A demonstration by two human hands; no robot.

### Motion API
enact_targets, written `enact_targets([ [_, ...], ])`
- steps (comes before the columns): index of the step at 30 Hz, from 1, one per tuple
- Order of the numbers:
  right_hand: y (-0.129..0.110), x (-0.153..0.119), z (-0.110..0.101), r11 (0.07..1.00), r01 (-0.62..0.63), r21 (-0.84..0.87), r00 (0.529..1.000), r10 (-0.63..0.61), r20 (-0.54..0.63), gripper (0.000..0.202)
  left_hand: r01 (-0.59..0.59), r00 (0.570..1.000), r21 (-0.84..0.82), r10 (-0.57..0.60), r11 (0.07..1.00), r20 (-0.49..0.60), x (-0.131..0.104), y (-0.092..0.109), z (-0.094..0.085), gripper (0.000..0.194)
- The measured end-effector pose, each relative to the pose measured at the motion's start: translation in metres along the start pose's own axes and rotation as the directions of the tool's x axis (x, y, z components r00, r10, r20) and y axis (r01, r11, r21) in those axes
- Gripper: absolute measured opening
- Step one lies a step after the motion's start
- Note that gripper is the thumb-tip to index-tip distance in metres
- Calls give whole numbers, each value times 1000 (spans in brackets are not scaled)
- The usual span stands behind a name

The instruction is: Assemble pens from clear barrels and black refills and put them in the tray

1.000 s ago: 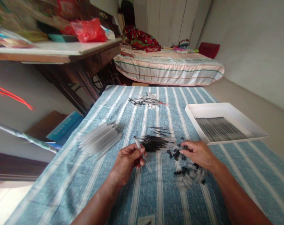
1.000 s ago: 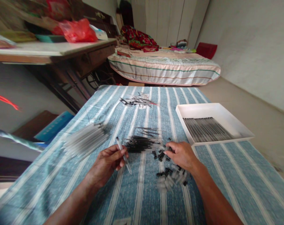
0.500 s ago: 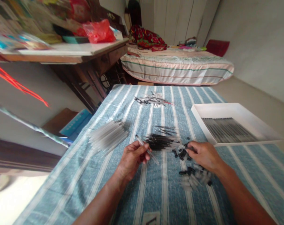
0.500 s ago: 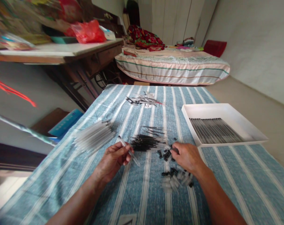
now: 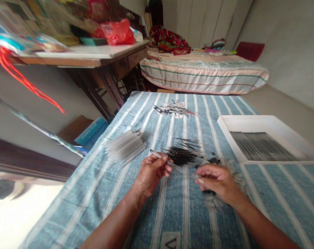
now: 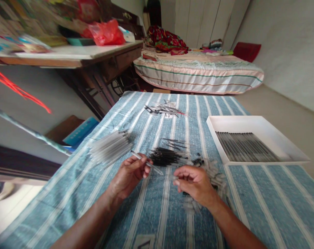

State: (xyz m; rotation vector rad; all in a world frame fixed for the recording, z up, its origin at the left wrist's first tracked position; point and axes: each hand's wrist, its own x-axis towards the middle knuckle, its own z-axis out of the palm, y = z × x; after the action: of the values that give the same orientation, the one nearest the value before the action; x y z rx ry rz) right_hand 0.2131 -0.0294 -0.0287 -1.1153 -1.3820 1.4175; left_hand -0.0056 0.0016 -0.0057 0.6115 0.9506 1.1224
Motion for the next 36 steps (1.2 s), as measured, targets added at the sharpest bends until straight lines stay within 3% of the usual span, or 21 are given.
enact_targets([
  [13, 12, 0, 24, 991, 127, -40, 988, -130, -80, 5, -3, 1000, -16, 3, 1000, 28, 1, -9, 0, 24],
  [27, 20, 1, 26, 967, 178, -182, 978, -195, -81, 10, 45, 998, -16, -45, 999, 42, 1, -11, 0, 21],
  [36, 15, 1, 28, 827, 346, -444, 907, -416, -69, 9, 35, 999, 12, -35, 999, 3, 1, -13, 4, 21],
])
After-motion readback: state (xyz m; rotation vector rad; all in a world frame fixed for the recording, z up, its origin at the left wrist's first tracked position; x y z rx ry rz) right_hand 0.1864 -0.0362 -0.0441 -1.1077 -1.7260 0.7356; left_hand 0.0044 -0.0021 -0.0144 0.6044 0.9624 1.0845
